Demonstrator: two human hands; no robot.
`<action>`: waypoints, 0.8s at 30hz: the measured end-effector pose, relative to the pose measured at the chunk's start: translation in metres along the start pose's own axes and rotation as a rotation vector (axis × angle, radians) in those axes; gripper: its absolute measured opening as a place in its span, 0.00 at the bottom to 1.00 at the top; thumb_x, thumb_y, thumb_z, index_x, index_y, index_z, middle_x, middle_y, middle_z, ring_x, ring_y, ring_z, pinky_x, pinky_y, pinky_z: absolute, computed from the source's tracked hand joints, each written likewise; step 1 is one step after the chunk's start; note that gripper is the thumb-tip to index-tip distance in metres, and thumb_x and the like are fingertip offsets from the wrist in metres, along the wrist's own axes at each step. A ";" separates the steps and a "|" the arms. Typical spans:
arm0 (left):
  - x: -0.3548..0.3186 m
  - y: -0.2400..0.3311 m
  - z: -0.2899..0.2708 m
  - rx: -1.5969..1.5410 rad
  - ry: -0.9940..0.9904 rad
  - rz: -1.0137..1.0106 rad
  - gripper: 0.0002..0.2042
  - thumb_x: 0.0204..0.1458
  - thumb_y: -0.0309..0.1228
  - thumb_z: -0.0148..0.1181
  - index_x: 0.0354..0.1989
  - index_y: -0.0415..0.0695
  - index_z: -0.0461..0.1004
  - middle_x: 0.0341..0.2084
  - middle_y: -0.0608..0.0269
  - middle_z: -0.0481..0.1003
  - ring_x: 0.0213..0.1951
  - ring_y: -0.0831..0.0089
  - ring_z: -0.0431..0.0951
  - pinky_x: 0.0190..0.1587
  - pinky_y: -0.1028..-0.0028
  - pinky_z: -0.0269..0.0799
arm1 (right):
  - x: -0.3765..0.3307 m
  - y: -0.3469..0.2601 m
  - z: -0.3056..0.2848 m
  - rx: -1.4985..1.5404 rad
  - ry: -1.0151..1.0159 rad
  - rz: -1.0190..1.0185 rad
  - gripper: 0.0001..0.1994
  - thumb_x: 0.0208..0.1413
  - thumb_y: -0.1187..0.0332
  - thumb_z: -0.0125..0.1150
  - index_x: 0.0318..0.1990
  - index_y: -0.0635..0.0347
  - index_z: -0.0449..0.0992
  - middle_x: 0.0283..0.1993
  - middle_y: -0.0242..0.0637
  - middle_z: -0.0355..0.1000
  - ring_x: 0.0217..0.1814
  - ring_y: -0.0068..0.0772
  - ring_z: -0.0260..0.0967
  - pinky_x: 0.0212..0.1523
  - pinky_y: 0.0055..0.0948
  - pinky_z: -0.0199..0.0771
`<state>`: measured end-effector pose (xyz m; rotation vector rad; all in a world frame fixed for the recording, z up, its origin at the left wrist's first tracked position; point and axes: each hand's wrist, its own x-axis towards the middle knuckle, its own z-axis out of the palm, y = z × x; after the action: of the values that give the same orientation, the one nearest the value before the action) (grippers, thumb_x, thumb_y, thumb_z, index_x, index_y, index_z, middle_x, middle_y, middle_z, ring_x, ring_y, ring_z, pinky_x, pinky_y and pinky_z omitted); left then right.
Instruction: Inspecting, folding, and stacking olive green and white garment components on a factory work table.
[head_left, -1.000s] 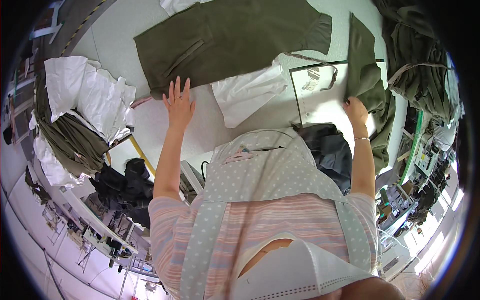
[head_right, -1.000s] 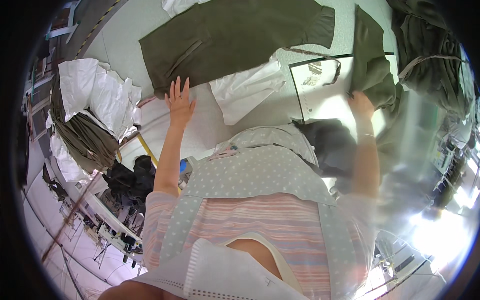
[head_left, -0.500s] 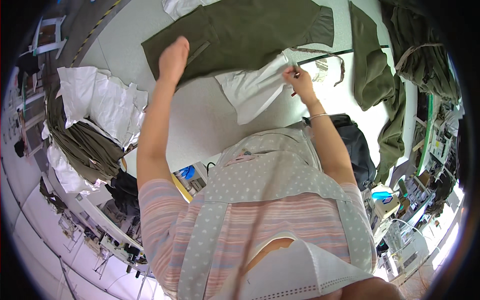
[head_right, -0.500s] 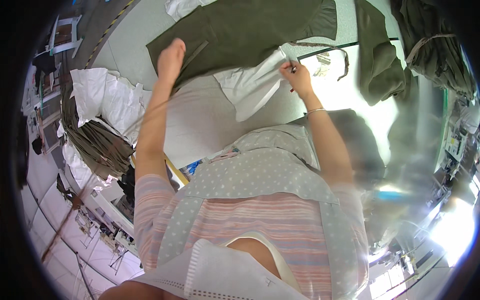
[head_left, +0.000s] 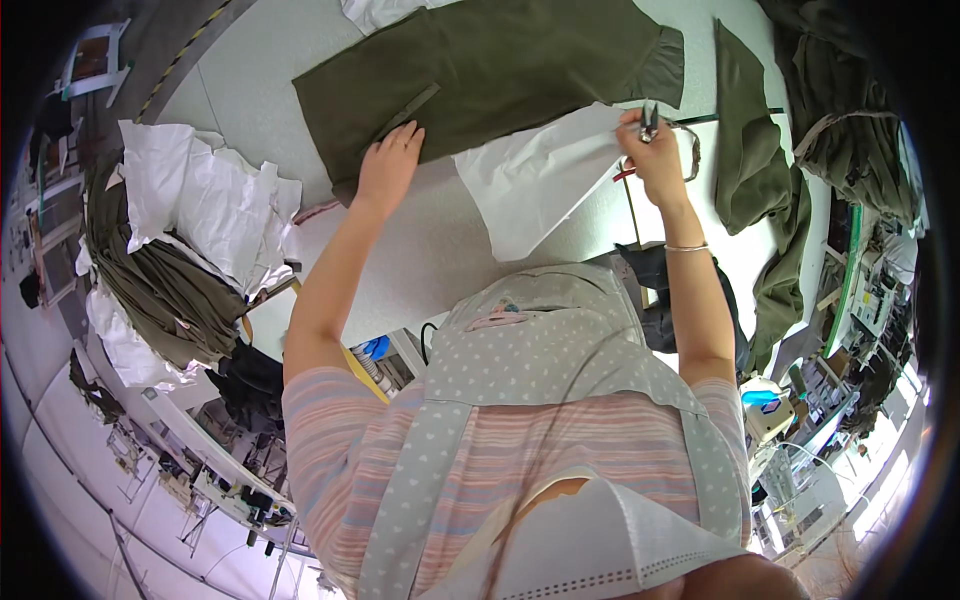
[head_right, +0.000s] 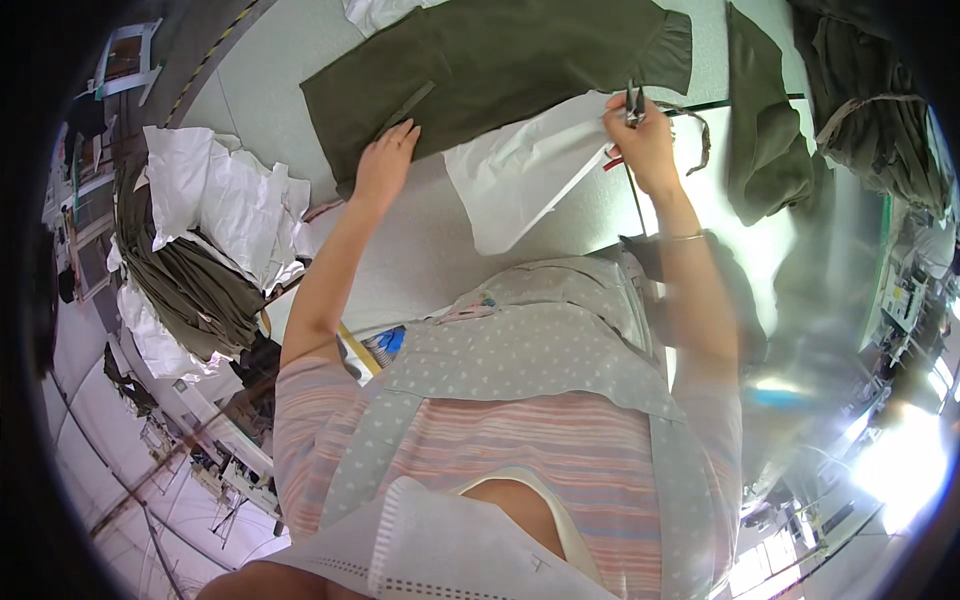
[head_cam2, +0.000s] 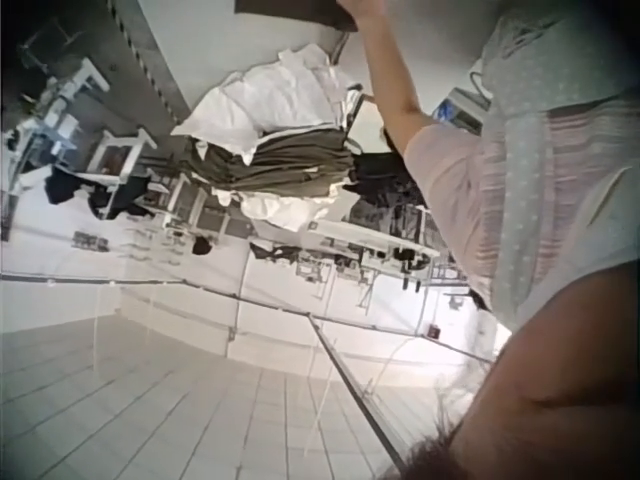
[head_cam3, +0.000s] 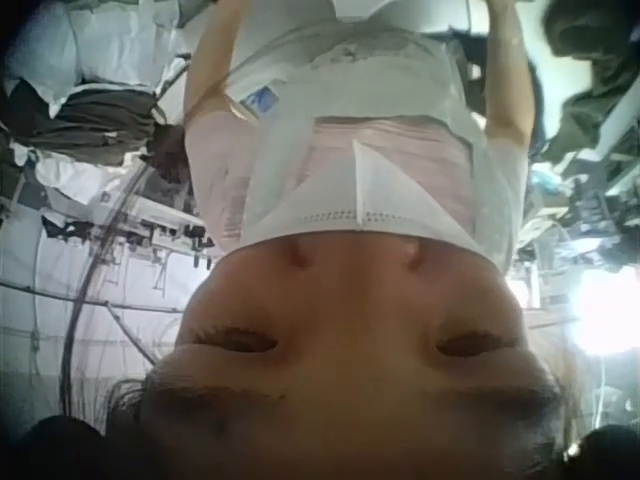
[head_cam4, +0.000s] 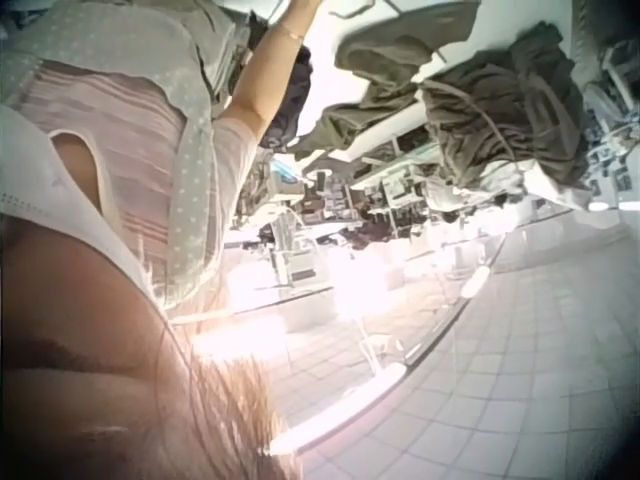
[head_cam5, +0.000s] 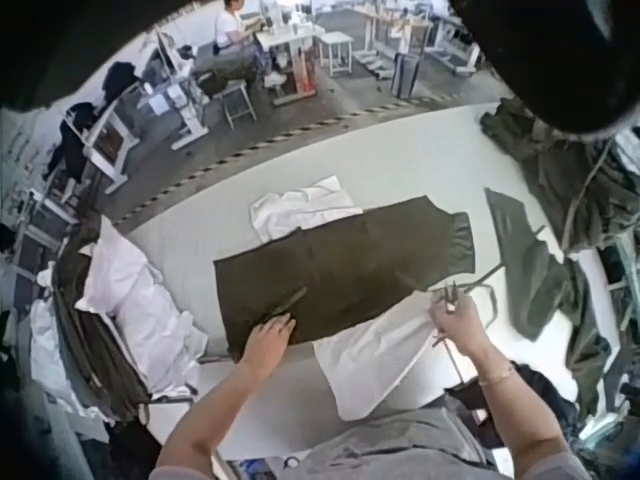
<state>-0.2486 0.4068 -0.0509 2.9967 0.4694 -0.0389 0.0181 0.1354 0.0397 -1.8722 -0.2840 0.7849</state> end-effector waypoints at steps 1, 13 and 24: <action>0.011 -0.012 -0.004 -0.137 -0.024 -0.063 0.18 0.55 0.28 0.49 0.55 0.49 0.69 0.53 0.56 0.72 0.53 0.58 0.74 0.46 0.56 0.75 | 0.004 -0.008 -0.002 0.016 -0.009 -0.048 0.08 0.52 0.75 0.62 0.41 0.62 0.74 0.28 0.27 0.68 0.22 0.13 0.63 0.20 0.16 0.66; 0.201 -0.070 -0.210 0.066 0.657 -0.034 0.07 0.47 0.22 0.56 0.35 0.45 0.71 0.32 0.52 0.76 0.39 0.50 0.77 0.38 0.57 0.73 | 0.110 -0.087 -0.096 -0.651 -0.318 -0.163 0.09 0.58 0.78 0.54 0.38 0.54 0.79 0.30 0.17 0.71 0.26 0.08 0.59 0.25 0.14 0.61; 0.190 -0.048 -0.209 0.024 0.778 0.153 0.12 0.44 0.19 0.55 0.37 0.47 0.74 0.31 0.56 0.76 0.38 0.54 0.78 0.37 0.59 0.74 | 0.072 0.002 0.007 -1.229 -0.196 -0.781 0.21 0.53 0.71 0.57 0.56 0.45 0.75 0.69 0.34 0.59 0.71 0.39 0.55 0.69 0.55 0.54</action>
<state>-0.0810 0.5330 0.1439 2.9476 0.2847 1.1582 0.0680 0.1771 0.0080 -2.4278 -1.8107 0.1869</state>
